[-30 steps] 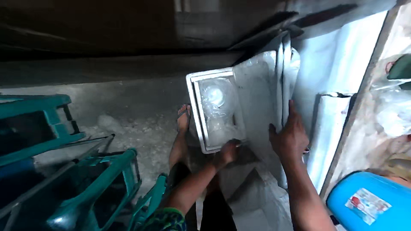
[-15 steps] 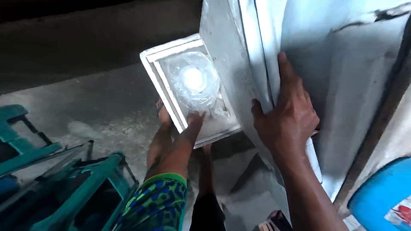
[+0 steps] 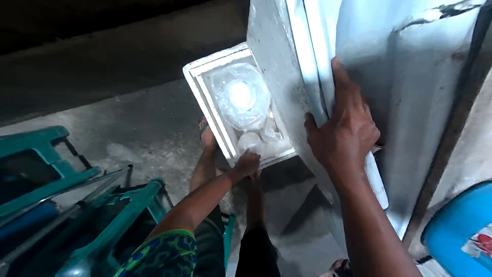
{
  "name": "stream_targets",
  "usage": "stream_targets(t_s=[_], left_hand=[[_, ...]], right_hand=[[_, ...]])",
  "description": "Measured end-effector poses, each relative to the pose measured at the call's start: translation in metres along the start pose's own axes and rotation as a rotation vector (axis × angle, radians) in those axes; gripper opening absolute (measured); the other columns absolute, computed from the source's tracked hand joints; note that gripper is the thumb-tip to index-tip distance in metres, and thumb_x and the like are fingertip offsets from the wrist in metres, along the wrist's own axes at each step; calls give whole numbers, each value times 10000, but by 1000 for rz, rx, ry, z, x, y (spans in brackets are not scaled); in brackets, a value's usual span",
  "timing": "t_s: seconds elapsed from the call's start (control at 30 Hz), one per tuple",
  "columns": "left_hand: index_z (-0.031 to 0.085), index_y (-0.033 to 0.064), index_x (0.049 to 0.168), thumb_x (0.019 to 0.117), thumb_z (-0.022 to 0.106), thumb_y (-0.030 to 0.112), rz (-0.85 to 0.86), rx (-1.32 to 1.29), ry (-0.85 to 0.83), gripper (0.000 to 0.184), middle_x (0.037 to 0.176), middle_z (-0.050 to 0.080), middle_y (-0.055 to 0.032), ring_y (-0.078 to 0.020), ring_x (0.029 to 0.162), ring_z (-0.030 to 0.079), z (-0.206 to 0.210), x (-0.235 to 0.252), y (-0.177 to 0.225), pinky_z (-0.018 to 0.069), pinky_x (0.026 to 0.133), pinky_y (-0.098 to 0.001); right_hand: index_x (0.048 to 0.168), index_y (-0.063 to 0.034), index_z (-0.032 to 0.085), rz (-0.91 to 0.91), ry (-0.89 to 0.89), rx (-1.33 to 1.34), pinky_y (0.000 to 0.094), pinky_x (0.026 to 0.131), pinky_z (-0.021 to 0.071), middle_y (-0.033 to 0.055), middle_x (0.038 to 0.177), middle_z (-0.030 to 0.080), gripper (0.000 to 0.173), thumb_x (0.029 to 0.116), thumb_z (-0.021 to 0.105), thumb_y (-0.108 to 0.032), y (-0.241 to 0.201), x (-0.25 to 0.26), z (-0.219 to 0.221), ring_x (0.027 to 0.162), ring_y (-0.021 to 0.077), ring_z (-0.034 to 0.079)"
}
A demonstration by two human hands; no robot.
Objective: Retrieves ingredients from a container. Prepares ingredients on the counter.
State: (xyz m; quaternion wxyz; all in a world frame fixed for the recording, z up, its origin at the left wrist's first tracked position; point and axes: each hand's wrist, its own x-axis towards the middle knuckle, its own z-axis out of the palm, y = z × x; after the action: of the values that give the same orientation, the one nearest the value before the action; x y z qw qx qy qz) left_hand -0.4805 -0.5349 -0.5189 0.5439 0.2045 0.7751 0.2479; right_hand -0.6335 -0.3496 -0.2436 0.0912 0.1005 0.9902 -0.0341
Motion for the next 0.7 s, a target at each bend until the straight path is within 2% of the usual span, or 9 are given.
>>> stream_targets(t_s=[0.07, 0.1, 0.13, 0.2, 0.27, 0.4, 0.5, 0.63, 0.7], left_hand=[[548, -19, 1429, 1085, 385, 215, -47, -235, 103, 447, 1359, 630, -232, -354, 1314, 581, -6, -28, 4, 407, 1149, -520], [561, -37, 1416, 1070, 400, 181, -67, -391, 224, 439, 1289, 666, -239, -339, 1236, 634, -3, -40, 5, 454, 1106, -496], [599, -67, 1358, 1043, 412, 134, -84, -573, 388, 418, 1142, 705, -245, -310, 1083, 687, 3, -49, 6, 515, 1009, -467], [651, -101, 1211, 1022, 397, 62, -189, -987, 706, 356, 988, 703, -182, -162, 907, 675, 9, -59, 21, 558, 878, -346], [646, -96, 1153, 1041, 366, 40, -329, -1303, 869, 331, 922, 676, -101, -63, 815, 637, -5, -74, 44, 557, 788, -276], [599, -32, 1191, 1107, 291, 138, -347, -1601, 911, 362, 903, 683, -61, -94, 774, 672, -31, -124, 70, 597, 715, -314], [575, 0, 1249, 1130, 251, 225, -287, -1763, 875, 412, 943, 699, -100, -177, 803, 693, -45, -158, 76, 608, 703, -381], [549, 13, 1197, 1130, 236, 212, -229, -1829, 969, 377, 847, 664, -77, -154, 662, 647, -60, -193, 82, 571, 577, -331], [560, 16, 1184, 1126, 241, 217, -197, -1836, 1051, 381, 841, 667, -74, -149, 648, 644, -67, -205, 77, 570, 565, -326]], right_hand=[[1628, -329, 311, 3, 6, 15, 550, 580, 504, 67, 1385, 609, 927, 820, 763, -323, 0, 0, 1, 1032, 339, 670], [1627, -331, 313, 6, 8, 21, 555, 580, 505, 66, 1385, 610, 930, 818, 771, -316, -1, 1, 0, 1032, 342, 671], [1627, -336, 312, 9, 8, 25, 558, 579, 504, 64, 1382, 609, 934, 817, 776, -314, -1, 1, 0, 1033, 344, 670], [1623, -344, 316, 23, 7, 34, 568, 582, 497, 61, 1377, 612, 933, 813, 779, -311, -2, 1, -1, 1042, 354, 666], [1619, -353, 320, 41, 3, 35, 581, 591, 497, 65, 1371, 616, 937, 806, 784, -303, -6, 1, -2, 1054, 366, 664], [1611, -366, 334, 54, 12, 49, 599, 616, 510, 71, 1387, 615, 933, 798, 785, -288, -13, -1, 0, 1093, 376, 659], [1605, -375, 345, 65, 7, 60, 620, 653, 524, 78, 1404, 611, 923, 803, 788, -262, -20, -2, -4, 1135, 400, 645], [1628, -334, 296, 65, 4, 19, 612, 673, 557, 152, 1426, 564, 959, 812, 774, -181, -44, -17, -4, 1163, 465, 609], [1651, -316, 226, 58, -37, 14, 622, 749, 553, 190, 1509, 488, 971, 839, 720, -112, -68, -26, -4, 1221, 494, 567]])
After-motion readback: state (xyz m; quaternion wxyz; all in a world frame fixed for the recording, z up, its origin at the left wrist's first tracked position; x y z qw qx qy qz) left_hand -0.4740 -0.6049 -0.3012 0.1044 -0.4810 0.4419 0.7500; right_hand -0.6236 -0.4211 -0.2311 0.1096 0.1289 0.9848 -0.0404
